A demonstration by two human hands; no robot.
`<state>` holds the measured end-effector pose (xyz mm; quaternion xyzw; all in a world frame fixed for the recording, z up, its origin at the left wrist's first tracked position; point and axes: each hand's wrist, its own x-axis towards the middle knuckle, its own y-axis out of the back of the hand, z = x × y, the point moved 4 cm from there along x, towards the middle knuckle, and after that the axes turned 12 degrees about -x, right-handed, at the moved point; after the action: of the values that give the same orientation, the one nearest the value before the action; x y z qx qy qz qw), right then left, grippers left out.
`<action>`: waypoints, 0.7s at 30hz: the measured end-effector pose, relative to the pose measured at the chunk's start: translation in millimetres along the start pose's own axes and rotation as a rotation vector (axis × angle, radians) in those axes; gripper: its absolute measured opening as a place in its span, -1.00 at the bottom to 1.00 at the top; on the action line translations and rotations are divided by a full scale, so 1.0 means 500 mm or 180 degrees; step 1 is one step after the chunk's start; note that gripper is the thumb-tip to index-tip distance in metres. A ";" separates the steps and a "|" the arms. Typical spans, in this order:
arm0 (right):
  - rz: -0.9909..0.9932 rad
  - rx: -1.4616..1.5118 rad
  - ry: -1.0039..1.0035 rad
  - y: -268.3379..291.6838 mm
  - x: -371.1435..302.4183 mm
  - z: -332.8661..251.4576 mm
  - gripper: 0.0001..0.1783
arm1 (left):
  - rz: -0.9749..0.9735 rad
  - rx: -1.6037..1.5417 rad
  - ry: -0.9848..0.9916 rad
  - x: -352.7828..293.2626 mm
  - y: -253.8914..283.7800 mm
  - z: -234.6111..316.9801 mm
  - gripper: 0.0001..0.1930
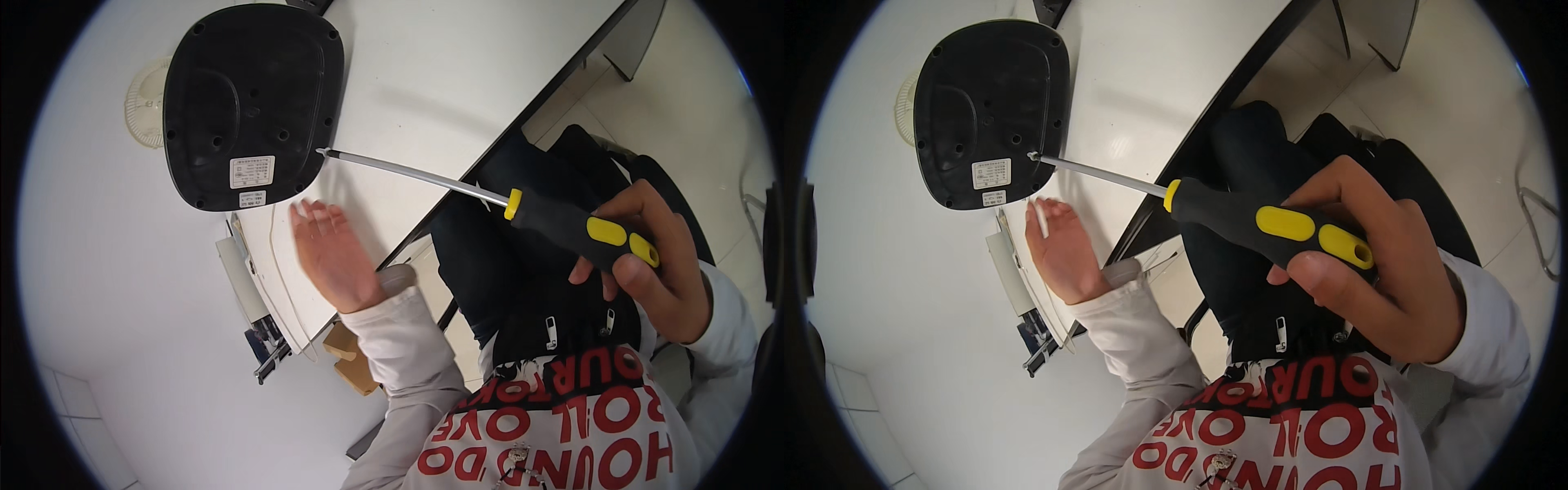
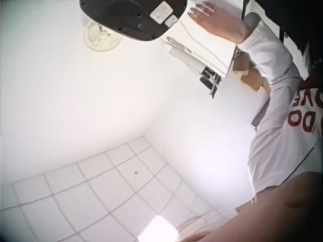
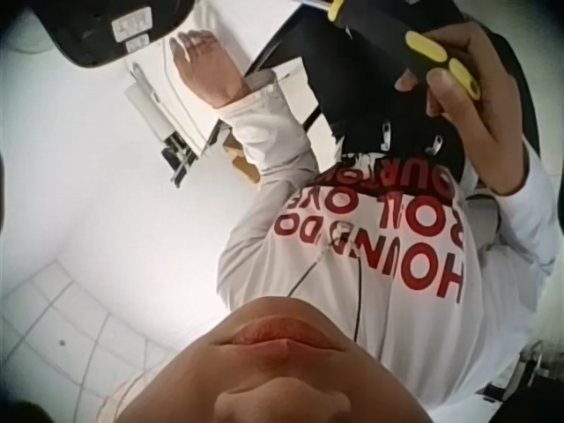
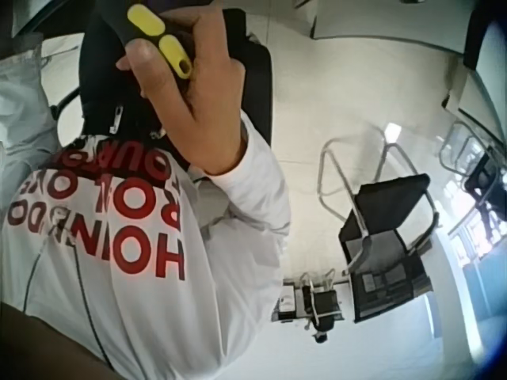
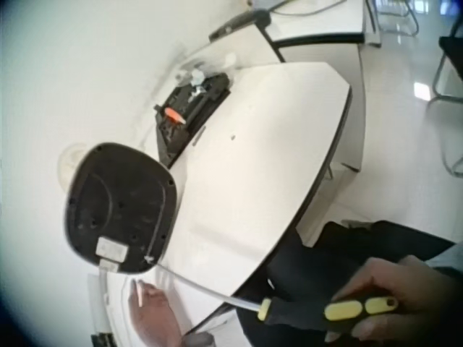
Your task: The person uses a screwdriver to repeatedly insert and tighten screws into the underside of a black plastic device base. The person rotates the device and places removed screws on the table while continuing to fasten additional screws.
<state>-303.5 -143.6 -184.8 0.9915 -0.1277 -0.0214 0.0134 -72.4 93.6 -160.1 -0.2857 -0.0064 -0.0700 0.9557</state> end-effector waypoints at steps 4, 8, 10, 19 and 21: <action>-0.0068 0.0055 -0.0037 0.004 -0.004 -0.013 -0.56 | 0.0058 0.0751 -0.0099 0.085 0.086 0.057 -0.56; 0.0059 -0.0014 0.0064 -0.004 -0.001 -0.021 -0.59 | -0.0753 0.1001 0.0463 0.135 0.067 0.068 -0.50; 0.0175 -0.0027 -0.0001 -0.009 -0.002 -0.028 -0.56 | -0.0859 0.0815 0.0549 0.127 0.027 0.055 -0.46; 0.0998 -0.0755 0.0251 -0.020 0.016 -0.066 -0.47 | -0.0541 0.1119 -0.0070 0.132 -0.019 0.038 -0.59; 0.1195 -0.1048 0.0516 -0.013 0.024 -0.089 -0.45 | -0.0447 0.0903 -0.0078 0.143 -0.031 0.052 -0.64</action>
<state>-288.0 -139.3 -140.9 0.9333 -0.3028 0.0405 0.1886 -3.0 85.7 -126.0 -0.1475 -0.0478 -0.1316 0.9791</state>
